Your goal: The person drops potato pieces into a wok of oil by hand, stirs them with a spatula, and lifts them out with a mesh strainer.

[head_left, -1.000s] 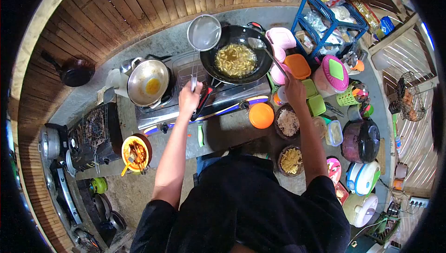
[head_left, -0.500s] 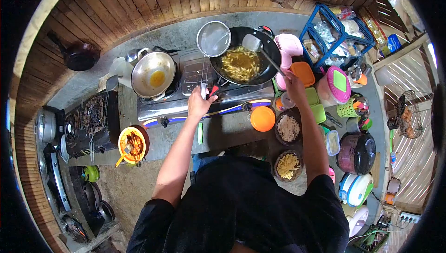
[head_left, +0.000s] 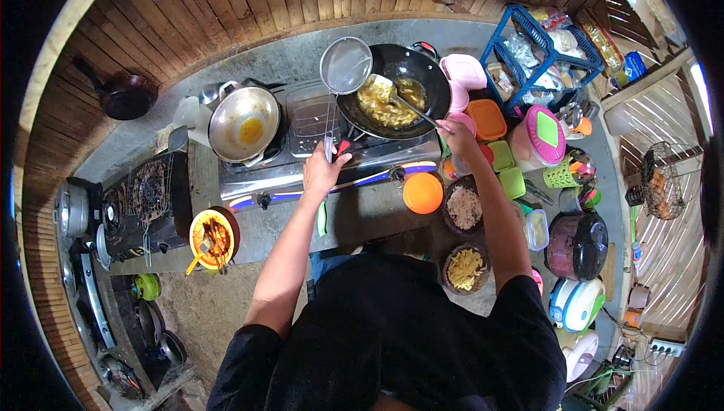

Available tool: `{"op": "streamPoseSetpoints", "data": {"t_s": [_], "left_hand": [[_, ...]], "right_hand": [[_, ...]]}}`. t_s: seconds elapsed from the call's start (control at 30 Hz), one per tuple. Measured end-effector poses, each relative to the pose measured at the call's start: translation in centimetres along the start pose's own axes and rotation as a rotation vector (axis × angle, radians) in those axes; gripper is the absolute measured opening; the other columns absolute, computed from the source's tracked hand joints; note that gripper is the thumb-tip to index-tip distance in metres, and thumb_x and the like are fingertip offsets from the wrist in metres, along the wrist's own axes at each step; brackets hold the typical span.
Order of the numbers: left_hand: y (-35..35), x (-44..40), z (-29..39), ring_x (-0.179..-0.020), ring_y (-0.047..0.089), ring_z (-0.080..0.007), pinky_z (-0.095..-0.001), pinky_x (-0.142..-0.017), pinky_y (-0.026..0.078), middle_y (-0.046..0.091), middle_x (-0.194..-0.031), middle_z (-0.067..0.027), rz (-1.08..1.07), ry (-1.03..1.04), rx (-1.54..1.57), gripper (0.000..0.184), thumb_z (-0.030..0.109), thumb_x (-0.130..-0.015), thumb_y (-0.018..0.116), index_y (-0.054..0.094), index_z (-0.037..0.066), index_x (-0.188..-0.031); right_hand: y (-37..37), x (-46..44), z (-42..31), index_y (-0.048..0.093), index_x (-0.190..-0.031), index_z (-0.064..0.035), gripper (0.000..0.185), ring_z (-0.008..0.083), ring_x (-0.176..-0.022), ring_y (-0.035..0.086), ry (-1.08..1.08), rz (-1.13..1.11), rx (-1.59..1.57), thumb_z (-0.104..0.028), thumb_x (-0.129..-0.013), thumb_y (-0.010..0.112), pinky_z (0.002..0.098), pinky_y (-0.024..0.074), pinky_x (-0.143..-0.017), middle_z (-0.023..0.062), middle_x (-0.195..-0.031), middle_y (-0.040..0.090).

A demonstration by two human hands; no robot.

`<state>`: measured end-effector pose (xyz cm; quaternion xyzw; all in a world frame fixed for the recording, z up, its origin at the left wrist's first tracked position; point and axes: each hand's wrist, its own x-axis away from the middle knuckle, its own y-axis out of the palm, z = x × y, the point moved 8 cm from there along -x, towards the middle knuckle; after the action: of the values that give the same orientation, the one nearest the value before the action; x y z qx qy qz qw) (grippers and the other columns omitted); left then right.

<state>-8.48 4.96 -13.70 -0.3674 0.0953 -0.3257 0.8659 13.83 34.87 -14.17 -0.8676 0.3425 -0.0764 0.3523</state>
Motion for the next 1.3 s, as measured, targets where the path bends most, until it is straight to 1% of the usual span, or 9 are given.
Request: {"op": "streamPoseSetpoints", "data": {"t_s": [0.1, 0.13, 0.23, 0.47, 0.53, 0.73, 1.03, 1.17, 1.3], "left_hand": [[0.2, 0.1, 0.2, -0.081, 0.066, -0.0415, -0.0493, -0.071, 0.05, 0.068, -0.081, -0.0199, 0.005, -0.019, 0.027, 0.046, 0.047, -0.077, 0.075, 0.057, 0.008, -0.092], [0.1, -0.2, 0.3, -0.058, 0.067, -0.0262, -0.0394, -0.061, 0.05, 0.064, -0.063, -0.0102, 0.082, 0.066, -0.037, 0.042, 0.043, -0.081, 0.074, 0.053, 0.008, -0.09], [0.5, -0.3, -0.2, -0.058, 0.068, -0.0256, -0.0392, -0.061, 0.051, 0.064, -0.063, -0.0098, 0.073, 0.061, -0.053, 0.04, 0.043, -0.083, 0.072, 0.054, 0.008, -0.09], [0.4, -0.2, -0.1, -0.059, 0.068, -0.0283, -0.0422, -0.064, 0.051, 0.065, -0.063, -0.0111, 0.056, 0.016, -0.063, 0.04, 0.044, -0.083, 0.071, 0.055, 0.008, -0.091], [0.1, 0.0, 0.5, -0.063, 0.068, -0.0301, -0.0427, -0.064, 0.051, 0.066, -0.066, -0.0125, 0.082, 0.043, -0.084, 0.04, 0.045, -0.083, 0.071, 0.055, 0.008, -0.091], [-0.2, 0.1, 0.6, -0.077, 0.067, -0.0357, -0.0449, -0.069, 0.05, 0.067, -0.075, -0.016, 0.043, -0.011, -0.064, 0.043, 0.047, -0.081, 0.072, 0.056, 0.008, -0.091], [-0.7, -0.3, 0.1, -0.079, 0.067, -0.0371, -0.0453, -0.07, 0.05, 0.067, -0.078, -0.0171, 0.045, -0.019, -0.066, 0.041, 0.044, -0.08, 0.073, 0.057, 0.009, -0.091], [-1.5, 0.0, 0.7, -0.083, 0.066, -0.0388, -0.0457, -0.071, 0.05, 0.068, -0.083, -0.0183, 0.075, -0.014, -0.064, 0.04, 0.044, -0.079, 0.073, 0.057, 0.009, -0.092], [-1.7, 0.1, 0.9, -0.083, 0.066, -0.0388, -0.046, -0.072, 0.05, 0.068, -0.084, -0.0177, 0.082, 0.013, -0.067, 0.04, 0.044, -0.08, 0.073, 0.058, 0.01, -0.093]], "right_hand": [[-1.8, 2.1, -2.6, 0.063, -0.115, -0.0071, 0.031, 0.0367, -0.089, 0.066, -0.075, 0.097, 0.126, -0.023, -0.089, 0.059, 0.0433, 0.0516, -0.076, 0.0207, -0.094, 0.068], [-2.8, 2.9, -4.1, 0.061, -0.117, -0.0085, 0.031, 0.0386, -0.088, 0.065, -0.141, 0.201, 0.236, -0.023, -0.09, 0.058, 0.0455, 0.052, -0.075, 0.021, -0.093, 0.068], [-4.7, 4.2, -6.2, 0.059, -0.117, -0.0093, 0.029, 0.042, -0.083, 0.065, -0.002, 0.212, 0.45, -0.021, -0.091, 0.056, 0.0505, 0.0518, -0.072, 0.0219, -0.09, 0.067], [-5.6, 4.8, -4.9, 0.06, -0.112, -0.0058, 0.025, 0.0426, -0.078, 0.065, 0.04, 0.113, 0.605, -0.017, -0.091, 0.053, 0.0526, 0.0507, -0.07, 0.0227, -0.084, 0.067], [-4.5, 5.0, -4.9, 0.063, -0.111, -0.0043, 0.025, 0.0418, -0.088, 0.064, 0.013, -0.076, 0.438, -0.019, -0.092, 0.055, 0.0488, 0.0498, -0.076, 0.0238, -0.092, 0.066], [-2.8, 5.4, -5.5, 0.065, -0.108, -0.003, 0.026, 0.042, -0.089, 0.063, 0.063, -0.14, 0.155, -0.02, -0.092, 0.055, 0.0497, 0.0497, -0.078, 0.0252, -0.093, 0.066], [-5.2, 2.2, -4.1, 0.062, -0.109, -0.0061, 0.026, 0.0403, -0.075, 0.066, -0.035, 0.239, 0.589, -0.024, -0.093, 0.053, 0.0489, 0.0526, -0.066, 0.0214, -0.082, 0.067], [-3.6, 1.2, -2.9, 0.063, -0.107, -0.0051, 0.024, 0.0404, -0.075, 0.066, -0.116, 0.237, 0.616, -0.023, -0.093, 0.052, 0.0494, 0.0524, -0.068, 0.0197, -0.083, 0.067], [-1.0, 0.5, -2.2, 0.064, -0.109, -0.0015, 0.028, 0.0384, -0.084, 0.066, -0.039, 0.021, 0.313, -0.022, -0.093, 0.053, 0.0442, 0.0522, -0.075, 0.0201, -0.089, 0.068]]}}
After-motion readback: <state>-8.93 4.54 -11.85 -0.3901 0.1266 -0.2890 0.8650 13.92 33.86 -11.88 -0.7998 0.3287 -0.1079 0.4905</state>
